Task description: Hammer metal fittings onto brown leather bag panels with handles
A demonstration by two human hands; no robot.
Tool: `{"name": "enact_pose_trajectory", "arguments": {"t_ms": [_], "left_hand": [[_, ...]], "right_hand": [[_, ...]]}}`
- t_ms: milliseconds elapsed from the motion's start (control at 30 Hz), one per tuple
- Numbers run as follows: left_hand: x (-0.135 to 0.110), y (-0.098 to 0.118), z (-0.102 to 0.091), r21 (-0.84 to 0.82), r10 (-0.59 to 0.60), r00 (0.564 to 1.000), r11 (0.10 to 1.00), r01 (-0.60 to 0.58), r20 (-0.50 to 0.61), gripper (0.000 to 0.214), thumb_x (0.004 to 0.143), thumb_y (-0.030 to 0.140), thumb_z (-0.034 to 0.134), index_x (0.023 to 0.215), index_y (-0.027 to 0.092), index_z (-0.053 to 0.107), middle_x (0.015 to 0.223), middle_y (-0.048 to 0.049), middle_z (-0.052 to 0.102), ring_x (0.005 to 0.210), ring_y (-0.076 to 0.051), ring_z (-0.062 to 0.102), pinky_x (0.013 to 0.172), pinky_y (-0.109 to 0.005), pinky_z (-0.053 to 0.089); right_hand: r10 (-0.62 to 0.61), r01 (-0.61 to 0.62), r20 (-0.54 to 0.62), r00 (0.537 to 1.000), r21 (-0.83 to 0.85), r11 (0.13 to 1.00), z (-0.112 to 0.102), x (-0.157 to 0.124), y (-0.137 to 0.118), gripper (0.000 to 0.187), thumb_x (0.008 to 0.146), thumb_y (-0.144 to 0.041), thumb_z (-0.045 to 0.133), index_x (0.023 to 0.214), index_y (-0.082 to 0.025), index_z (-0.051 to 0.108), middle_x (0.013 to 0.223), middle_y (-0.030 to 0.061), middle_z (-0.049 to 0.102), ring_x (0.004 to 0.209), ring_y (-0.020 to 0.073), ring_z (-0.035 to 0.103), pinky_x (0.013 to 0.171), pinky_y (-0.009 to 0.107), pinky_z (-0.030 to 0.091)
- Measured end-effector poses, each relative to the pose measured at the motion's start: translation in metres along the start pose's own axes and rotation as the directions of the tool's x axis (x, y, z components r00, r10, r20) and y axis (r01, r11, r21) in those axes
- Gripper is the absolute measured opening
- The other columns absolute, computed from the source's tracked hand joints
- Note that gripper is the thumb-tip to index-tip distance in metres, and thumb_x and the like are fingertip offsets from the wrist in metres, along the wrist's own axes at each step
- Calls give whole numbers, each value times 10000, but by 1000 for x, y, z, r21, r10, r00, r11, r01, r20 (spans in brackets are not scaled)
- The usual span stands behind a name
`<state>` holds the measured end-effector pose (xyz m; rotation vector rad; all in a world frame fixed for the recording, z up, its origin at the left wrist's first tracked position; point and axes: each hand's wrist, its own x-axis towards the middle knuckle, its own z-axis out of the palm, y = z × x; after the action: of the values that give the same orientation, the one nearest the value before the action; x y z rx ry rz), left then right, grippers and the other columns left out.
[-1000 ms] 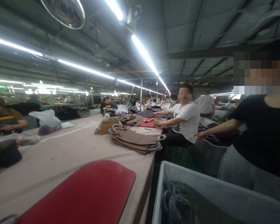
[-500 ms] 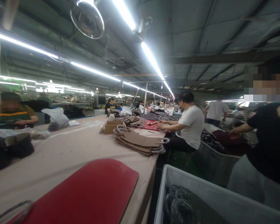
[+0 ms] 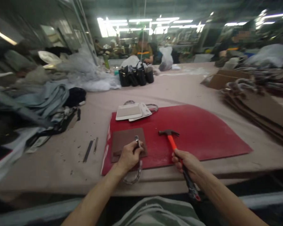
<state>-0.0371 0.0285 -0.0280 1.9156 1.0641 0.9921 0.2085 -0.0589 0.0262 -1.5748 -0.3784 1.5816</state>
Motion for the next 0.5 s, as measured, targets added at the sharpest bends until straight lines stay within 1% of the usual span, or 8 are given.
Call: {"name": "enact_pose_trajectory", "arguments": {"t_ms": [100,167,200,267,367,400,433,500], "left_hand": [[4,1,1,-28,12,1000,1000,-13,-7,187,866,133,601,1011,206,695,974,-38,776,928,-196,735,889,-304,558],[9,5,5,-34,14,1000,999,-15,-10,179,863,133,600,997,208,692,966,-39,776,921,-195,734,878,-299,552],[9,7,6,-38,15,1000,999,-16,-12,173,863,132,600,988,208,692,973,-40,775,927,-195,733,877,-297,550],[9,8,7,-40,18,1000,999,-18,-19,165,863,129,602,976,206,693,975,-41,771,928,-195,731,875,-295,548],[8,8,7,-28,18,1000,999,-19,-20,153,858,126,608,960,204,692,925,-34,764,878,-192,727,845,-292,546],[8,7,7,-21,19,1000,1000,-19,-18,152,857,124,609,956,203,692,909,-32,760,864,-192,725,835,-292,545],[9,7,7,-12,21,1000,1000,-21,-16,151,857,123,608,954,203,692,900,-32,758,859,-194,723,829,-293,543],[10,7,8,8,27,1000,1000,-27,-15,148,860,122,606,947,205,692,897,-34,757,861,-198,722,829,-295,541]], "right_hand": [[-107,99,-65,992,-110,989,0,-18,-5,335,986,-443,488,749,-209,458,541,-88,408,368,35,293,360,164,208],[-318,283,-74,945,-300,911,4,-43,-21,403,954,-540,508,715,-219,459,530,-75,420,381,54,321,367,187,235],[-462,400,-48,885,-428,811,8,-57,-31,424,947,-572,501,706,-224,466,532,-63,440,391,67,349,374,202,256],[-720,586,74,690,-641,496,16,-80,-50,425,959,-577,465,704,-237,468,539,-42,479,417,97,416,401,232,302],[-864,643,315,392,-766,13,25,-96,-65,365,999,-486,433,717,-254,445,499,-46,463,394,115,427,421,264,284],[-859,628,389,332,-771,-106,26,-95,-64,354,1011,-460,418,721,-257,439,491,-49,457,379,117,414,421,273,267],[-840,607,453,299,-770,-199,27,-93,-63,349,1023,-439,399,726,-259,435,487,-50,456,366,118,400,420,283,247],[-780,557,546,307,-767,-318,27,-86,-61,352,1040,-407,361,727,-262,425,476,-48,462,351,126,386,425,299,215]]}}
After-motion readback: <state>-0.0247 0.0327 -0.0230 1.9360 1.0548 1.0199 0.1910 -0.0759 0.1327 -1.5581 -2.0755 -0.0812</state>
